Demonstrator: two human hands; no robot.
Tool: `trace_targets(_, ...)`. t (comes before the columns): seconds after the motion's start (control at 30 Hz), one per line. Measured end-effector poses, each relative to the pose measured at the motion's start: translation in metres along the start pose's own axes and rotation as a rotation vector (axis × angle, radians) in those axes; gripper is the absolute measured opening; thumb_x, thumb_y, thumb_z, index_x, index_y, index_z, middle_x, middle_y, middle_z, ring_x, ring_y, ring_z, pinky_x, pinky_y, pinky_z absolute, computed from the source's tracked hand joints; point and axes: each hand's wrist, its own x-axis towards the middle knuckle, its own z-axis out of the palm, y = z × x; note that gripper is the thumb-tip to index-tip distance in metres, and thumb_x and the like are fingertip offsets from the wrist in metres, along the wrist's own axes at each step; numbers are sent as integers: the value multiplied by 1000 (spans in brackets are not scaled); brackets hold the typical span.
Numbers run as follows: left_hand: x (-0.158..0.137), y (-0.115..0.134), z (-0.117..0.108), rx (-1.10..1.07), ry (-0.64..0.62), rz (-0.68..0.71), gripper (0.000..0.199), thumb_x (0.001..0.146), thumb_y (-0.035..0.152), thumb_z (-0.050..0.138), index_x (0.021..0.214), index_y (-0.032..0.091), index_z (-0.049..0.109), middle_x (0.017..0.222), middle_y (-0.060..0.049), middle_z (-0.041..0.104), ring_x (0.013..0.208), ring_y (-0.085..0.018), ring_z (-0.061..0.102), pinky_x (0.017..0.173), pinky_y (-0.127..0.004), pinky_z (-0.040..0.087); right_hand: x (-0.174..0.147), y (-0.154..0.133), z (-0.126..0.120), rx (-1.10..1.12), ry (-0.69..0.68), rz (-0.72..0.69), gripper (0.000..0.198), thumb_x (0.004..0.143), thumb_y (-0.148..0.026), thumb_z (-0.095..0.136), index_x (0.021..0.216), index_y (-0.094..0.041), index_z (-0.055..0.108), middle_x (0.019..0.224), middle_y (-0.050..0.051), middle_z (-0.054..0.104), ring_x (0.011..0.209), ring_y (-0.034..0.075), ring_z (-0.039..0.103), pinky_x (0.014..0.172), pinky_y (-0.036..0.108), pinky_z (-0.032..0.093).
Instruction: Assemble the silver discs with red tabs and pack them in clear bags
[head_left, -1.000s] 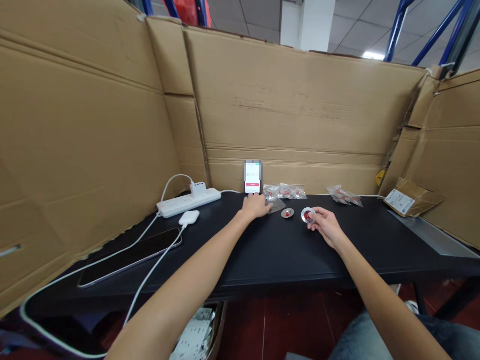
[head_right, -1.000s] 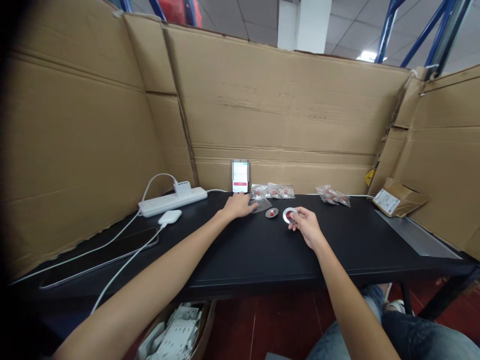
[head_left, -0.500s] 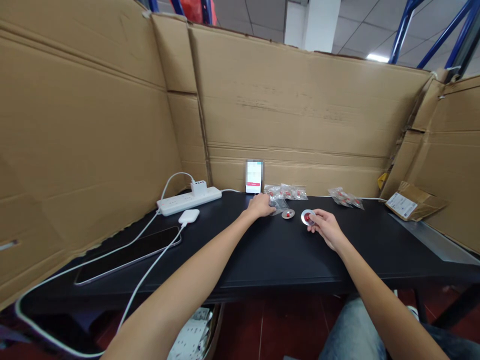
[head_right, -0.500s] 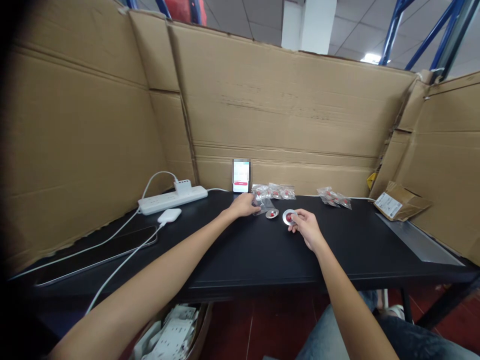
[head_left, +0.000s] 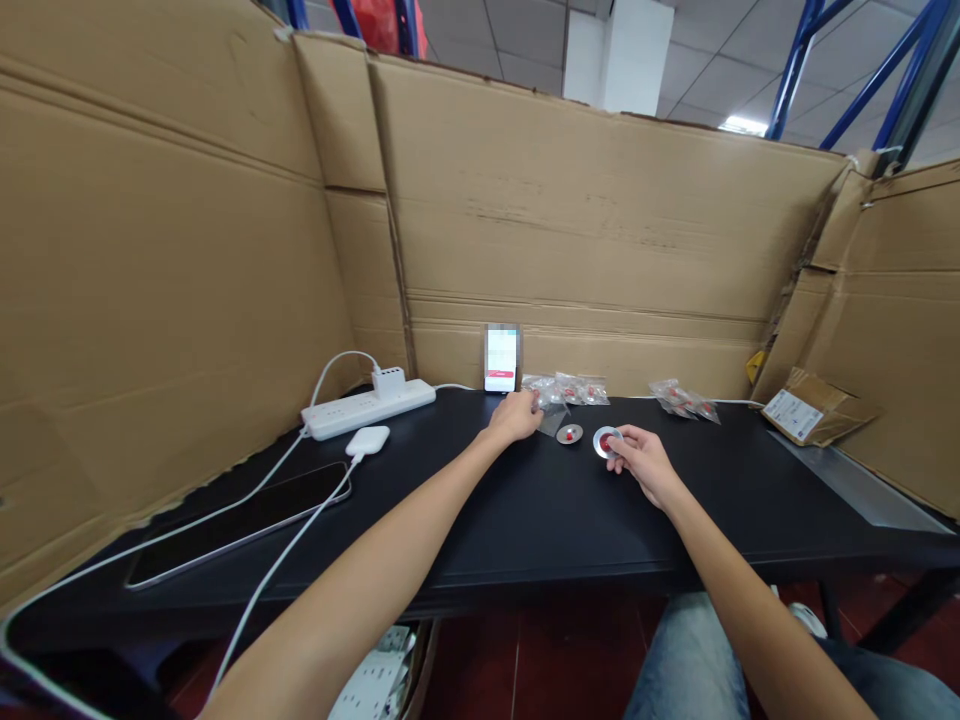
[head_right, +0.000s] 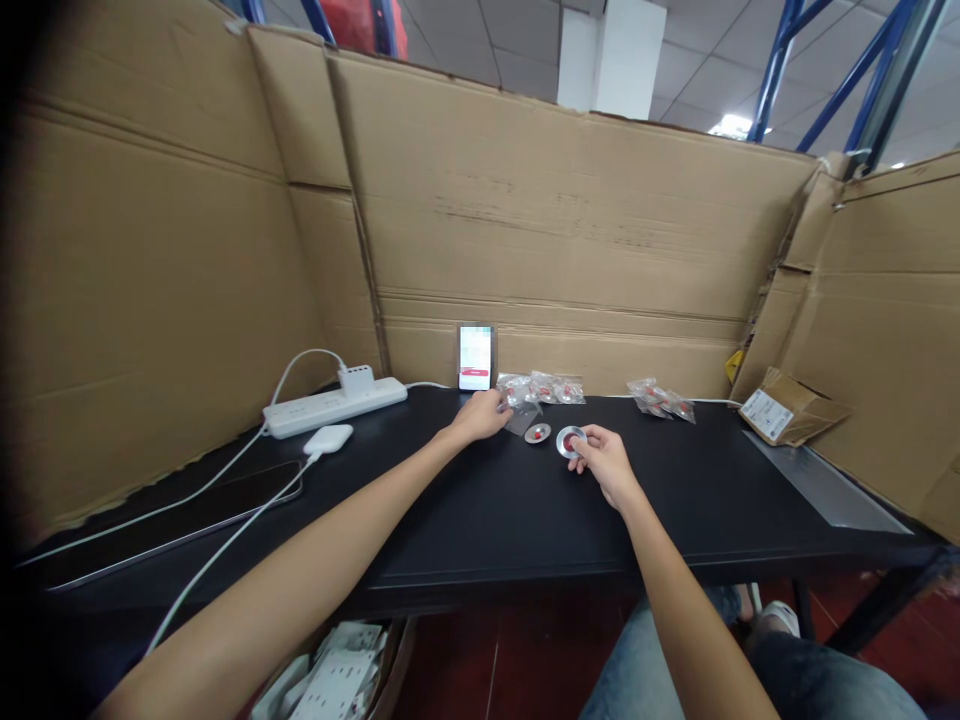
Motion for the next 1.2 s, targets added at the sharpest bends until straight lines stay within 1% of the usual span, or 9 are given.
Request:
trace_targets(0.1,1,1,1,-19,18,7,19,83,32,53,92,20,63,100,-12,69,95,-26,65,73,-29,46,0,-1,1,-10,3,7,27,68,-38,75,75,-15,64,56,1,62,46,11,53,45,22,37)
trace_targets(0.27,0,2,2,-34,35,29,21,84,30,51,98,20,64,100,-12,69,97,-25,65,76,-28,45,1,1,0,9,-4,8,28,69,-40,74,74,-14,64,59,2,63,49,12,56,45,22,38)
trace_targets(0.47,-3,4,0,-62,41,26,25,84,31,54,105,21,64,105,-13,68,101,-25,64,79,-28,45,3,4,-1,3,-4,-4,25,69,-38,73,72,-15,63,58,2,63,47,11,56,43,22,38)
trace_targets(0.63,-4,7,0,-27,28,34,26,83,33,55,104,20,64,105,-12,68,101,-26,63,80,-28,45,5,7,-1,4,-5,-19,21,68,-35,72,70,-16,62,57,1,63,45,11,55,42,21,39)
trace_targets(0.93,-2,9,8,39,27,46,29,82,34,53,105,19,62,104,-14,68,98,-27,64,79,-30,47,6,8,-3,2,-10,-40,17,68,-30,71,70,-16,62,59,2,64,44,11,57,41,21,39)
trace_targets(1.13,-1,11,10,48,-2,35,24,81,37,54,94,19,64,99,-14,69,95,-29,65,77,-32,48,5,6,-3,-6,-12,-44,19,68,-33,71,69,-16,62,58,2,64,44,11,56,40,20,39)
trace_targets(1.2,-2,13,12,41,-2,26,24,80,36,55,94,19,64,99,-14,69,96,-30,65,78,-33,48,5,6,-3,-10,-5,-45,19,68,-32,71,69,-16,62,58,2,64,45,11,56,40,20,39)
